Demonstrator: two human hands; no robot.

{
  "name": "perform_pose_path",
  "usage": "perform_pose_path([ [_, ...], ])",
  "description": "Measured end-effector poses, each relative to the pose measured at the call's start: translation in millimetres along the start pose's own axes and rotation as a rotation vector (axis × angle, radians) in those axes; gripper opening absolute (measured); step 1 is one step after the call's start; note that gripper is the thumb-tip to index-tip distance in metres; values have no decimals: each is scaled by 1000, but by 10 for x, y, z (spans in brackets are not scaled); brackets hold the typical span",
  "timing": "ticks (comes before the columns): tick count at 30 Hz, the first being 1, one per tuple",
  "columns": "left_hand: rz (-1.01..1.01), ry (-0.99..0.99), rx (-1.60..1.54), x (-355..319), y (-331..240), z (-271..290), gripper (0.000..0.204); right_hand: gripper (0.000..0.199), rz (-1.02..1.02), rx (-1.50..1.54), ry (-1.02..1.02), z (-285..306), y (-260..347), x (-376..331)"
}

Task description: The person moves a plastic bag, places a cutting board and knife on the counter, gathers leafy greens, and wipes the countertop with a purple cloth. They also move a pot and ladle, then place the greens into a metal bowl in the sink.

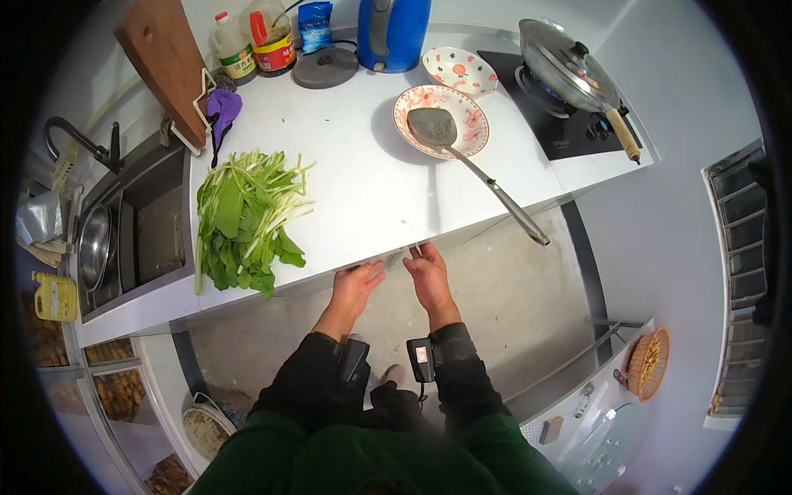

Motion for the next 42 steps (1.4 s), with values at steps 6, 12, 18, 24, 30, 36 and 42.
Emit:
perform_pose_path([
  [6,402,349,327,-612,-233,-421,35,51,-242,-243,-219,145,263,-276],
  [12,342,556,266,-746,-710,-1146,37,31,-71,-274,-71,-37,898,-532],
  [18,243,439,152,-204,-801,-1642,32,29,24,-211,-145,160,1212,-345],
  [24,202,285,91,648,-689,-1776,27,30,64,-153,-272,831,1656,212],
  [30,214,182,110,1309,-526,-2064,34,28,-5,-156,-96,1141,2282,951],
  [36,102,42,151,1381,-520,-2152,40,30,-118,-137,21,994,2550,1929],
  [42,-4,-7,151,1220,-915,-1922,42,30,-187,-167,88,668,2468,2519],
])
Point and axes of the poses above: each hand's wrist, its own x-axis towards the middle knuckle, its own z-axis out of the back of the hand, y = z × x, the point moved 7 cm from there along x, towards the middle knuckle, and after that the axes turned 7 degrees about -x, right-handed, at the moved point
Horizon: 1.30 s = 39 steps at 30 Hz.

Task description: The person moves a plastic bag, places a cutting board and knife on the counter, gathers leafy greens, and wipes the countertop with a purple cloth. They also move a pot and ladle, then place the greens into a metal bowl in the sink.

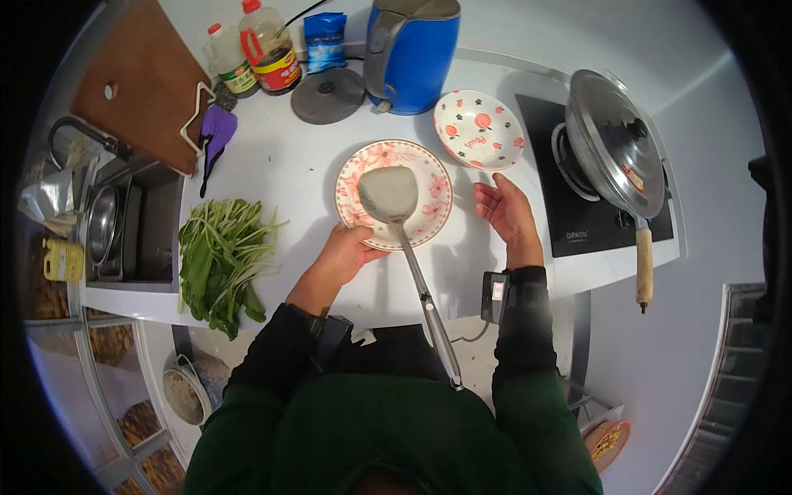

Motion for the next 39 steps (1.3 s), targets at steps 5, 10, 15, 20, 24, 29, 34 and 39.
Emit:
perform_pose_path([
  [5,-62,-27,-51,-190,-210,257,43,30,0,34,-87,-108,-48,388],
  [10,-123,-32,-113,-336,-253,405,42,29,46,59,-205,-106,-75,513],
  [15,-152,-32,-129,-377,-317,496,44,31,50,52,-251,-22,-357,6],
  [20,-129,-39,-92,-361,-337,519,42,31,-18,18,-216,-171,-527,-541],
  [24,-98,-64,-90,-320,-317,528,42,43,-353,-114,184,-725,-489,-1126],
  [29,-139,-31,-115,-307,-342,508,41,55,-352,-289,367,-1449,-608,-1754],
  [34,-103,-23,-96,-301,-375,508,44,50,-88,-336,215,-1634,-220,-1921],
  [39,-62,-30,-96,-309,-403,506,45,54,263,-246,-92,-1468,297,-2216],
])
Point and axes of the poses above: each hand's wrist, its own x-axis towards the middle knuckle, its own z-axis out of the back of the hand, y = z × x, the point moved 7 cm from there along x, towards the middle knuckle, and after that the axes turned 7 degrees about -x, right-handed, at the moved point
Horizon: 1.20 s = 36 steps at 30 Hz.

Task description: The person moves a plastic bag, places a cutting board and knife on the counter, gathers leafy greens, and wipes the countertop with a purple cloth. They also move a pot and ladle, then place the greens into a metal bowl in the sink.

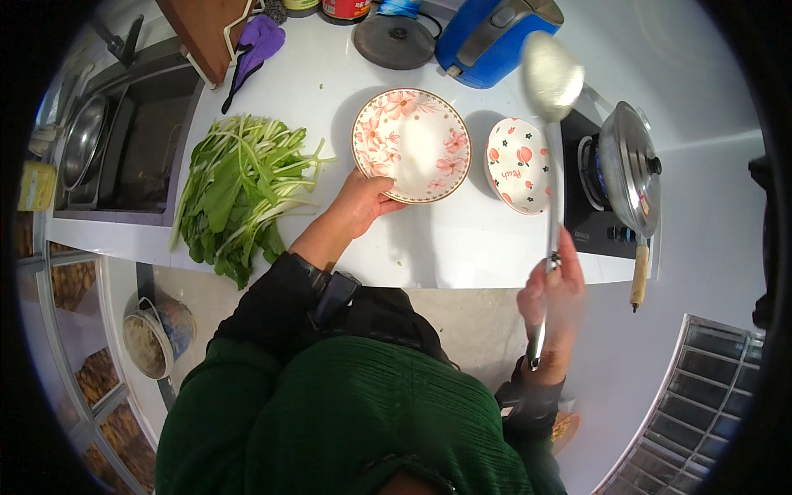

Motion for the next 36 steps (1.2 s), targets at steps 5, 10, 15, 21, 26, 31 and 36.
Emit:
perform_pose_path([
  [5,11,28,0,11,-9,13,46,55,82,56,-23,5,20,-40],
  [10,11,49,-5,35,-22,29,46,53,-87,-45,68,-19,-168,-90],
  [15,15,41,-10,41,-50,16,46,50,-366,-154,275,-144,-464,-71],
  [21,26,52,43,104,-19,-11,34,44,-449,-93,342,-293,-638,110],
  [26,23,106,10,313,56,-107,36,49,-479,-64,321,-313,-695,231],
  [31,-35,101,-72,602,-43,-224,36,40,-456,-20,227,-277,-800,456],
  [36,-16,-19,103,611,-284,-37,33,40,-377,149,314,-329,-872,631],
])
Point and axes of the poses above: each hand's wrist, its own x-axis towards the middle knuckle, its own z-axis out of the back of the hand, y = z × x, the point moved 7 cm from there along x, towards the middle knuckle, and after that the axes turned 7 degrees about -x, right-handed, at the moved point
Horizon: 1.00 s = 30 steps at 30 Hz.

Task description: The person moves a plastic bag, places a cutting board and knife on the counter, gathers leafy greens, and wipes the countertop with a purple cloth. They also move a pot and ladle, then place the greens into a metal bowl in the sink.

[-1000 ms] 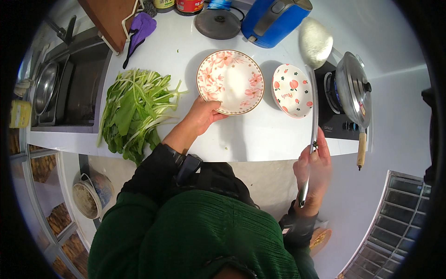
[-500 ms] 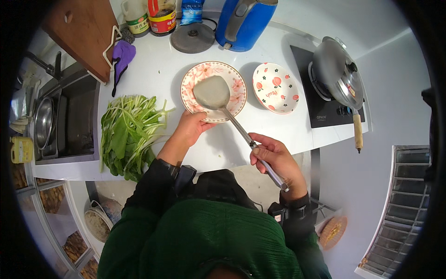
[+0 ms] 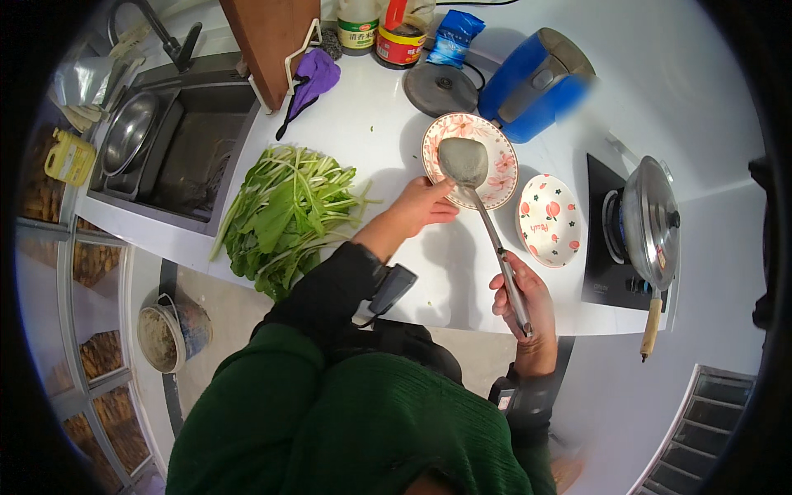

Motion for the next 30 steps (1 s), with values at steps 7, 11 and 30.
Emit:
perform_pose_path([
  [7,-754,-477,1226,-210,-1136,458,32,63,21,314,97,107,-38,67],
  [11,-424,-493,1651,154,-1096,554,50,61,18,329,115,138,-38,61],
  [30,-545,434,1892,-1323,114,316,44,60,153,400,171,89,-74,-9],
])
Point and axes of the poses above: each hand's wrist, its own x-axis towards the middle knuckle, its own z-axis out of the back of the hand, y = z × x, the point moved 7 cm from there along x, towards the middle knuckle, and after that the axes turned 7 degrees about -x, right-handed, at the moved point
